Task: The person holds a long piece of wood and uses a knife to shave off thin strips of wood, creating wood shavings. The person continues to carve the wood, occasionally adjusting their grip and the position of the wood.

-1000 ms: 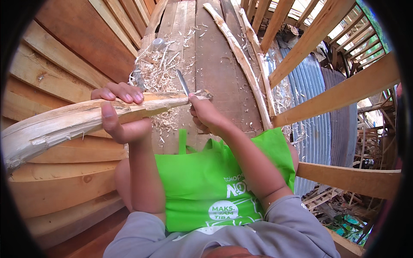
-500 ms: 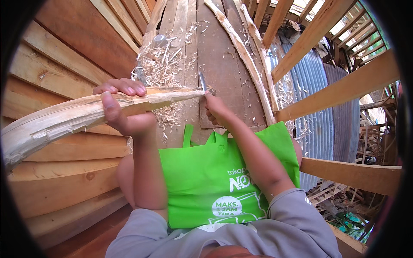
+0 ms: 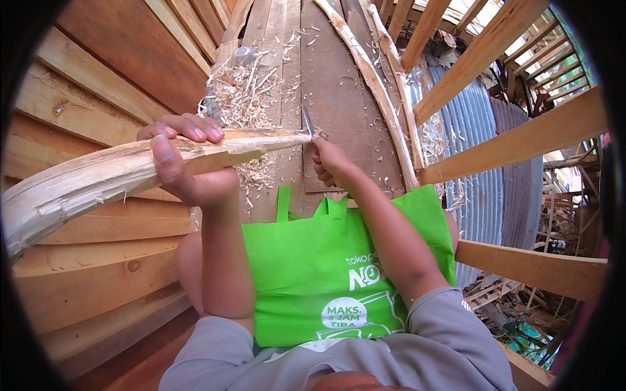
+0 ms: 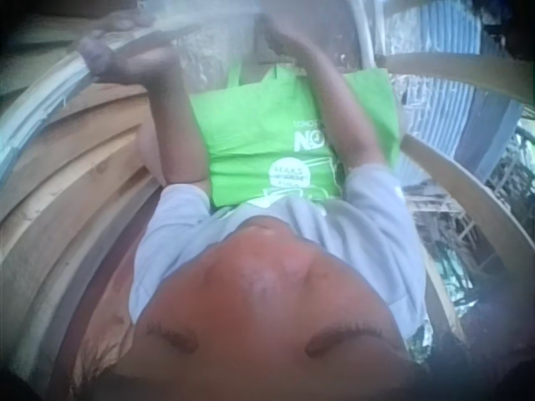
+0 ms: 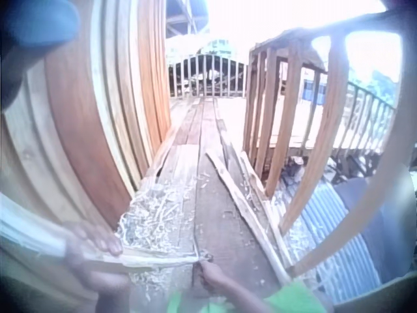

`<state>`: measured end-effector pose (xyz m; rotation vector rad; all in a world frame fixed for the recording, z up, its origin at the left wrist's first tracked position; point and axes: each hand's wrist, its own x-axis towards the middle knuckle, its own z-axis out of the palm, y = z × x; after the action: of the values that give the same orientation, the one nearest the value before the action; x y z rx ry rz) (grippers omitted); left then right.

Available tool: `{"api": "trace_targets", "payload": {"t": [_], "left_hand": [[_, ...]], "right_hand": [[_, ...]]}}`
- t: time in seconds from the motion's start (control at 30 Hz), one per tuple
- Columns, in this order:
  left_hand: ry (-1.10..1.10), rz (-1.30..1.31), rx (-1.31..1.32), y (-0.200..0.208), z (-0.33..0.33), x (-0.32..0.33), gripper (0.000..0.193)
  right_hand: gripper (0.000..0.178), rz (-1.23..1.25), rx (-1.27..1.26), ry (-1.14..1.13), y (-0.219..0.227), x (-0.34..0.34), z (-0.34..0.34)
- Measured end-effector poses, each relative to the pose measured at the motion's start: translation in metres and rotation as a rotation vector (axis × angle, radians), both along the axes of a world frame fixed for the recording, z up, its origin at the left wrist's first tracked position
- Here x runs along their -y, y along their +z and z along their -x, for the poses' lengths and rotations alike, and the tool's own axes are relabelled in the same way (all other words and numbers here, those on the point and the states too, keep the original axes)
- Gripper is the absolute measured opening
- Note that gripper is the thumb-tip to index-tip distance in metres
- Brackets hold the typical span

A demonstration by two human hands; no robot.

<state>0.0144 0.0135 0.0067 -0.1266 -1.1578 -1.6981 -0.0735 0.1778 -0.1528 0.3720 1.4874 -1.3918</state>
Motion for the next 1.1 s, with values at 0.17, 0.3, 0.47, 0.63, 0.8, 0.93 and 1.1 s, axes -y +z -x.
{"api": "trace_targets", "payload": {"t": [0.17,0.3,0.47,0.63,0.8,0.93,1.1], "left_hand": [[-0.022,0.002,-0.024,-0.004,-0.001,0.006,0.027],[-0.044,-0.009,-0.024,-0.003,0.001,0.004,0.026],[-0.041,-0.027,-0.003,-0.003,-0.002,0.001,0.026],[-0.051,-0.032,-0.012,-0.003,-0.002,0.005,0.026],[-0.050,-0.005,-0.010,-0.001,-0.001,0.002,0.026],[-0.037,-0.030,0.000,-0.005,-0.004,0.008,0.026],[-0.047,-0.017,-0.005,0.000,-0.001,0.002,0.026]], "right_hand": [[0.055,0.169,0.011,0.104,0.030,0.005,-0.005],[0.056,-0.121,-0.069,-0.030,0.009,0.005,-0.001],[0.056,0.007,-0.107,0.027,0.020,0.006,-0.007],[0.055,0.128,-0.029,0.086,0.053,0.013,-0.021],[0.056,-0.108,-0.099,0.027,0.028,0.010,-0.008],[0.056,0.061,-0.099,0.070,0.055,0.020,-0.022],[0.050,-0.108,-0.150,0.079,0.038,0.003,-0.003]]}}
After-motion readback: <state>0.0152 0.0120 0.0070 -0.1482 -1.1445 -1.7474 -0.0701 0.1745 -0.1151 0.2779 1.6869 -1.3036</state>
